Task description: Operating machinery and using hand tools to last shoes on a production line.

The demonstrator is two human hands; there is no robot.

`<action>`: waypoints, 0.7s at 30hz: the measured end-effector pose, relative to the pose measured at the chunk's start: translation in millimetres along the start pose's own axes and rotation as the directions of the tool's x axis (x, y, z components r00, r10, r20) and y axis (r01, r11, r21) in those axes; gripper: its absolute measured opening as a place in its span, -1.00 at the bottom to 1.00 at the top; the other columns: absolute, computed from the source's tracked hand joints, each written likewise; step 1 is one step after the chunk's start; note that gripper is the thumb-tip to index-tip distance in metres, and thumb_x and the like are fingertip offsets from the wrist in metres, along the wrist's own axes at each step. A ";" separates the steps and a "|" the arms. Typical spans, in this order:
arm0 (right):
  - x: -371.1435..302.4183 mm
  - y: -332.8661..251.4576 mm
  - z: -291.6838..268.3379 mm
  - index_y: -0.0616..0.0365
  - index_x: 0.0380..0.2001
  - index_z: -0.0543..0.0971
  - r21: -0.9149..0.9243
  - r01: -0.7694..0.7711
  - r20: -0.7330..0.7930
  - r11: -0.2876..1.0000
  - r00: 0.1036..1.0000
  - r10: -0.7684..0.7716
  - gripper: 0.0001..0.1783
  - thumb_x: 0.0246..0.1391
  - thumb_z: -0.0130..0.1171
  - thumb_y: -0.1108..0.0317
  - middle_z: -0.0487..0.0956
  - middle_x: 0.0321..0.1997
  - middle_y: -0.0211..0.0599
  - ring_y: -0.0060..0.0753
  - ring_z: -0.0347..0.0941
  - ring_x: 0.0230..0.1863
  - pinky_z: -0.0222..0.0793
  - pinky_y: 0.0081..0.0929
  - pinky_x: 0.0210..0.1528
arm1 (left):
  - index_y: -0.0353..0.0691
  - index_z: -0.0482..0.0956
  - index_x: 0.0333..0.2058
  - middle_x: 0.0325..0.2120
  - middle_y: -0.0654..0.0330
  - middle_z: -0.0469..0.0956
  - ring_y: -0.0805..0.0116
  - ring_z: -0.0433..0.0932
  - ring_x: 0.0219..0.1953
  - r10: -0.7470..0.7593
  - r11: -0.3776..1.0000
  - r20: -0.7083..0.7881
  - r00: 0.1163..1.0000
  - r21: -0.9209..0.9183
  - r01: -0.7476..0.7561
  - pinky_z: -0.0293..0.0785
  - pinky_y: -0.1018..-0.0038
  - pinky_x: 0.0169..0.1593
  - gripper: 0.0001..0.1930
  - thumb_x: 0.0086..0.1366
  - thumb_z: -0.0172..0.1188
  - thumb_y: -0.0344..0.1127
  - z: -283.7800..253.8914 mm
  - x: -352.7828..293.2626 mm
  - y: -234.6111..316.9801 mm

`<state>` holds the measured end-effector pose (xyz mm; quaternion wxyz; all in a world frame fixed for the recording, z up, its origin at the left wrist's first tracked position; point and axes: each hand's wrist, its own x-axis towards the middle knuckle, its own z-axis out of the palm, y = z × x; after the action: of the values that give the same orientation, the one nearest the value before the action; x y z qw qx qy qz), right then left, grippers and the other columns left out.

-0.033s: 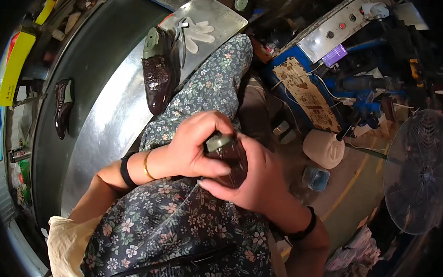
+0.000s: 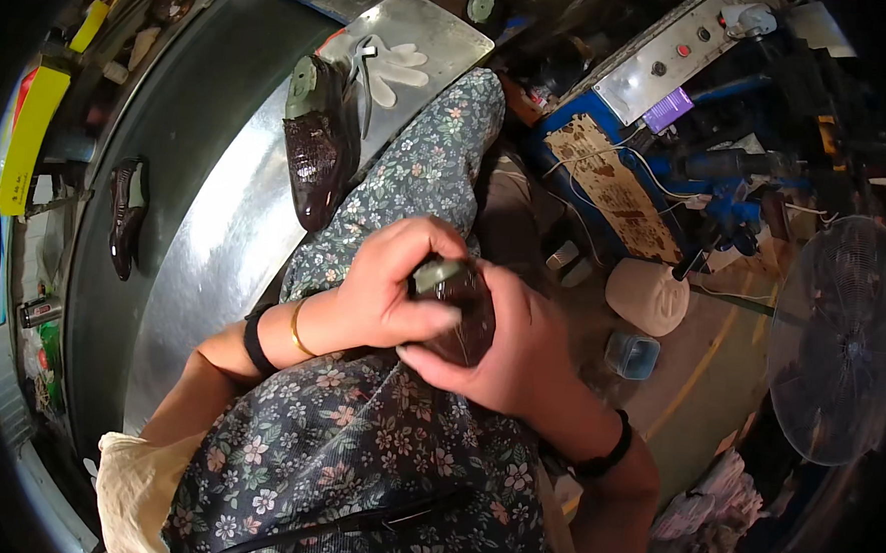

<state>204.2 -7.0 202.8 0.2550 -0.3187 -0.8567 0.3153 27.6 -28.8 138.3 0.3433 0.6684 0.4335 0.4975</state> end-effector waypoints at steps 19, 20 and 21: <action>217.0 159.8 189.6 0.14 -0.25 0.58 0.122 -0.148 0.215 0.981 0.969 0.120 -0.67 -0.08 0.30 0.19 0.61 -0.22 -0.02 0.02 0.53 -0.13 0.43 -0.23 -0.01 | -0.29 0.39 -0.05 -0.15 0.01 0.50 0.20 0.52 -0.07 -0.444 0.699 -0.426 0.788 -0.715 0.007 0.46 0.30 0.05 -0.66 0.35 -0.10 -0.18 -87.9 -51.3 -23.1; 221.5 165.1 193.8 0.16 -0.26 0.59 0.044 -0.115 0.267 0.992 0.959 0.099 -0.67 -0.09 0.28 0.22 0.60 -0.23 -0.01 0.01 0.51 -0.08 0.41 -0.24 0.03 | -0.29 0.39 -0.05 -0.15 0.01 0.50 0.20 0.52 -0.07 -0.449 0.711 -0.451 0.771 -0.703 0.003 0.46 0.30 0.05 -0.66 0.35 -0.10 -0.18 -89.0 -53.1 -24.1; 226.3 166.4 197.2 0.19 -0.26 0.60 -0.073 -0.091 0.294 0.993 0.950 0.109 -0.68 -0.10 0.27 0.25 0.60 -0.24 0.00 0.00 0.49 -0.03 0.39 -0.26 0.06 | -0.29 0.38 -0.06 -0.15 0.00 0.50 0.18 0.52 -0.06 -0.458 0.695 -0.458 0.762 -0.719 -0.015 0.46 0.28 0.05 -0.67 0.35 -0.11 -0.17 -88.7 -53.9 -25.7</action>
<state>-8.4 178.0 6.9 0.0975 -0.3180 -0.8770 0.3469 -70.9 -66.1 119.5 0.4679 0.2354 0.3862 0.7593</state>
